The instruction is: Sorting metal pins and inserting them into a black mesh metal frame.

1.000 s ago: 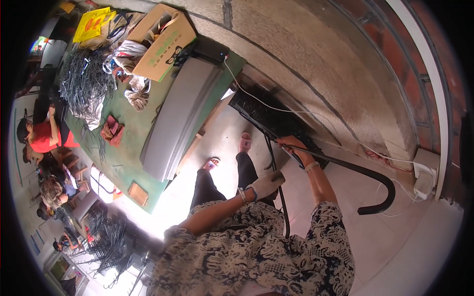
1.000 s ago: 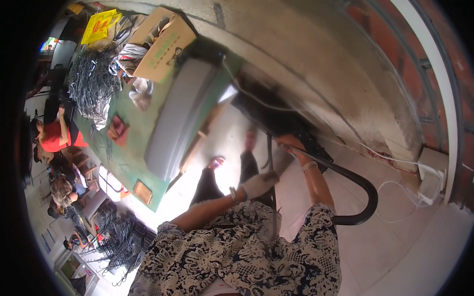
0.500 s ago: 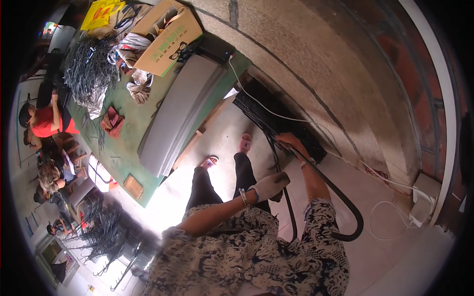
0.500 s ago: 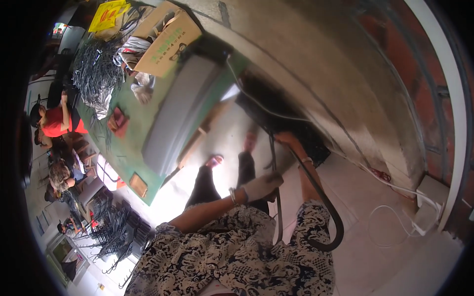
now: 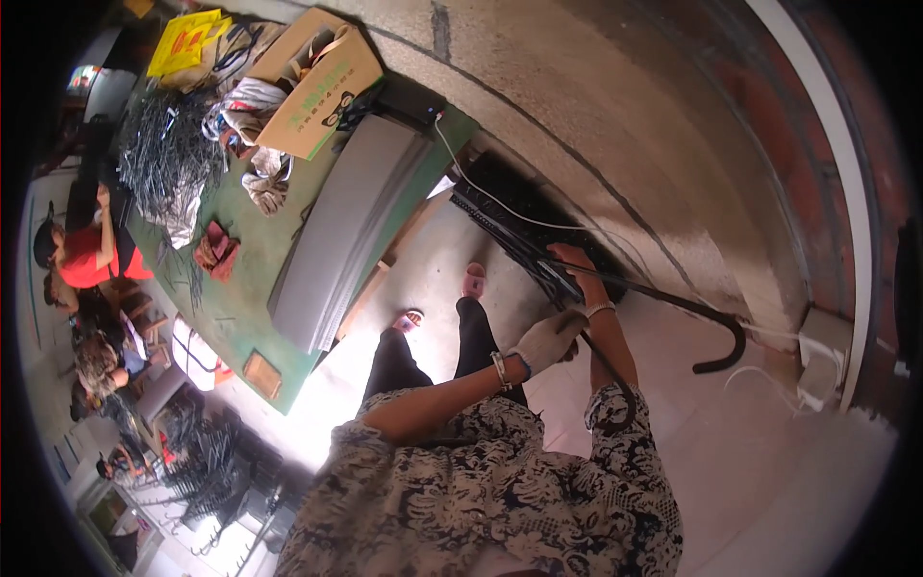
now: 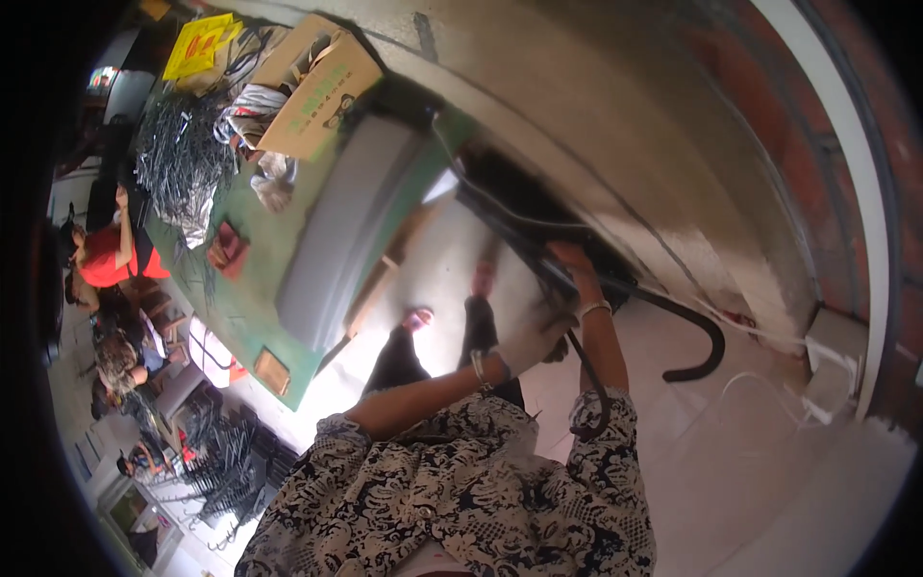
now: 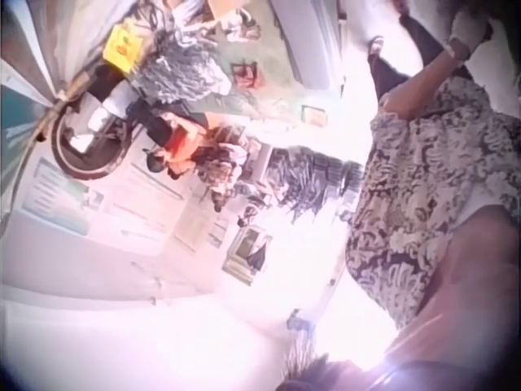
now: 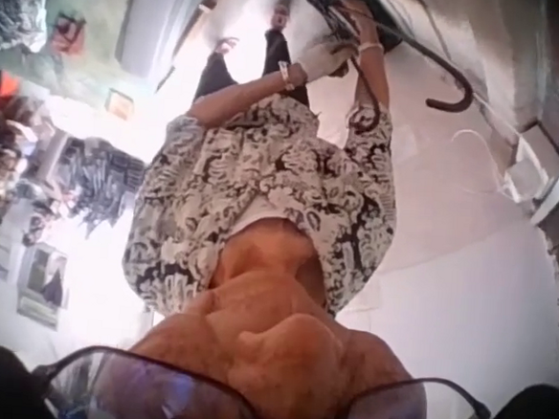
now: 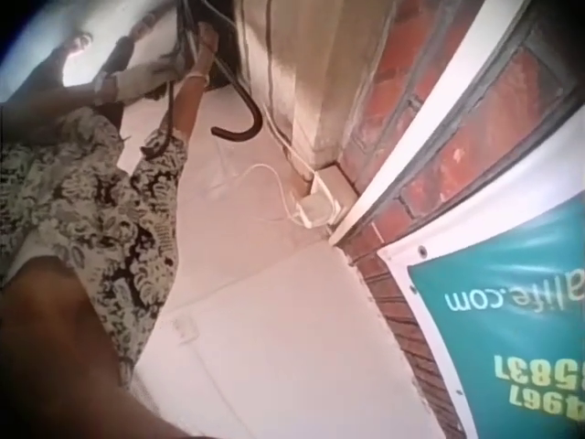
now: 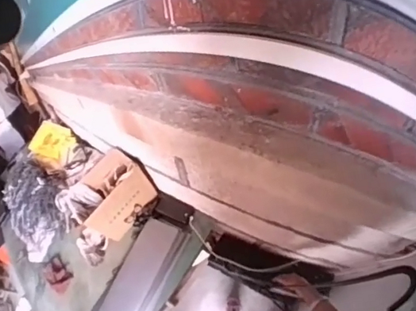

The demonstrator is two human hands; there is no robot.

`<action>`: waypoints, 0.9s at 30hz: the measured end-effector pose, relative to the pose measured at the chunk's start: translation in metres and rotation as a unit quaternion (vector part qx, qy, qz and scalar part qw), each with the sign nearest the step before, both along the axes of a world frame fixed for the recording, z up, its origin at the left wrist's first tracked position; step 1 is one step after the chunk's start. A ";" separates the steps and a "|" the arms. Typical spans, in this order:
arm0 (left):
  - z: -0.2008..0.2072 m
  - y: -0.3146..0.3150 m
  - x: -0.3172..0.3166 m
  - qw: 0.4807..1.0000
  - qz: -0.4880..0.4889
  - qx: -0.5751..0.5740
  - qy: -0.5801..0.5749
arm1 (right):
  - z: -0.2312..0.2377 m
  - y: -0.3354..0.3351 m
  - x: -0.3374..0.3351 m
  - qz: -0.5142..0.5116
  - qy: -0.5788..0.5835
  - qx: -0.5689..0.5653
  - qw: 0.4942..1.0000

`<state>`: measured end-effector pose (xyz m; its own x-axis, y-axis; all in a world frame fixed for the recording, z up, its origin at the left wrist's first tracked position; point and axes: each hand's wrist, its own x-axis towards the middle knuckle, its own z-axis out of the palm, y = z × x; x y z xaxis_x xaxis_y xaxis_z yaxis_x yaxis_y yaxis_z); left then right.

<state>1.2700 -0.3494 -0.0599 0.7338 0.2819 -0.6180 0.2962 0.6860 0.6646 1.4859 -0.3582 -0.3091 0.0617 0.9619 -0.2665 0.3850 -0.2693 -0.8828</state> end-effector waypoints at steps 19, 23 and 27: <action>-0.087 0.029 -0.294 0.981 -0.147 0.102 0.078 | 0.029 -0.314 -0.394 -0.599 0.274 -0.291 0.694; -0.092 0.030 -0.328 0.966 -0.207 0.092 0.127 | 0.010 -0.385 -0.520 -0.488 0.135 -0.437 0.744; -0.145 0.039 -0.369 0.940 -0.250 0.118 0.202 | 0.023 -0.415 -0.613 -0.639 0.285 -0.348 0.623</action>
<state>0.9008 -0.3102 -0.2049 0.5308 0.1295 -0.8375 0.8022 0.2419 0.5459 0.8726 -0.7731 -0.2861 0.3636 -0.1385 -0.9212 -0.8605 -0.4288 -0.2752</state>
